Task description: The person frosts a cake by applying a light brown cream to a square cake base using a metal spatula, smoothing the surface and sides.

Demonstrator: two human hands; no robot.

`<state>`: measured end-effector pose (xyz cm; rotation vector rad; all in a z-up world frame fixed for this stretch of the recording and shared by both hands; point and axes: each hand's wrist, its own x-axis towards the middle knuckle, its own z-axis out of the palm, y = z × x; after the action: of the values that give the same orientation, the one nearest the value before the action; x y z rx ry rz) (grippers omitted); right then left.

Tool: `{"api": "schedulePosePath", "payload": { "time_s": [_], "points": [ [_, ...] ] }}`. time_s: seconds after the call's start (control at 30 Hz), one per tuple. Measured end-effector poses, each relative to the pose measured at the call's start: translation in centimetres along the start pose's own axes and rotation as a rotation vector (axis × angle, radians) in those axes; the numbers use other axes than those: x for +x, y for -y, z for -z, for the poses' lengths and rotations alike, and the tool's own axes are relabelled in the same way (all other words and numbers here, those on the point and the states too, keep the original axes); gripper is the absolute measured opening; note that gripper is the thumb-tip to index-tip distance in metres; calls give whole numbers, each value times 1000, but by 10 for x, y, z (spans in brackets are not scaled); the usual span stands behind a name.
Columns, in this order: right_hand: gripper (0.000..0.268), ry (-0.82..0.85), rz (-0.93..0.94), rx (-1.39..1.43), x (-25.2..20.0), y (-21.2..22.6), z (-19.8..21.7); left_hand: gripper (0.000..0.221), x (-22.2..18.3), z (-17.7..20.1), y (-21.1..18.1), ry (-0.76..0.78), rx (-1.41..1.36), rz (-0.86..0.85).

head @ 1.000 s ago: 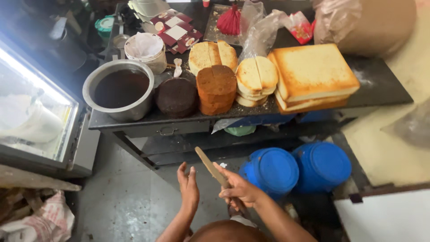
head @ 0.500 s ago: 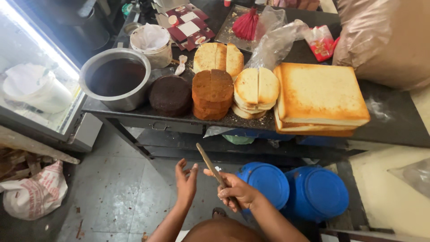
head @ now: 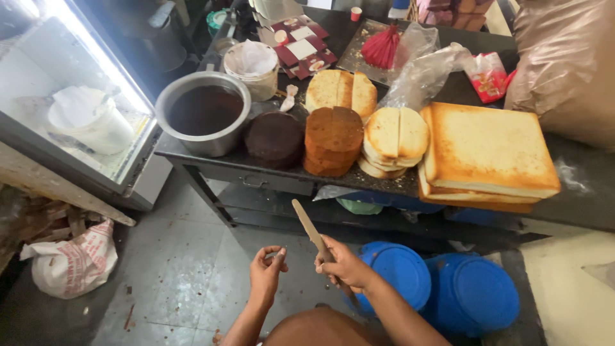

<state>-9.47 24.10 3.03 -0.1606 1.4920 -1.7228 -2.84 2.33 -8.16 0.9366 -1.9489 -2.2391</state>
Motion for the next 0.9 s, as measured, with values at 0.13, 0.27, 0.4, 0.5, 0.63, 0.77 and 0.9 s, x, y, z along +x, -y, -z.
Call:
{"api": "schedulePosePath", "payload": {
  "time_s": [0.13,0.27,0.4,0.5,0.63,0.77,0.9],
  "points": [
    [75,-18,38,-29,18,-4,-18,34,7,34,-9,-44,25,-40],
    [79,-86,49,-67,34,-12,-35,46,14,66,-16,-9,-179,-16],
    [86,-67,265,-264,52,-33,-52,80,-2,83,-49,87,-373,120],
    [86,-200,794,-840,56,-37,-69,91,-13,88,-87,230,-624,220],
    [91,-271,729,-1057,50,-40,-98,94,-25,85,-120,353,-752,148],
    [90,-323,499,-1121,55,-47,-101,99,-31,81,-133,358,-666,138],
    [91,-436,410,-1197,59,-41,-87,94,-40,86,-131,387,-607,124]
  ]
}}
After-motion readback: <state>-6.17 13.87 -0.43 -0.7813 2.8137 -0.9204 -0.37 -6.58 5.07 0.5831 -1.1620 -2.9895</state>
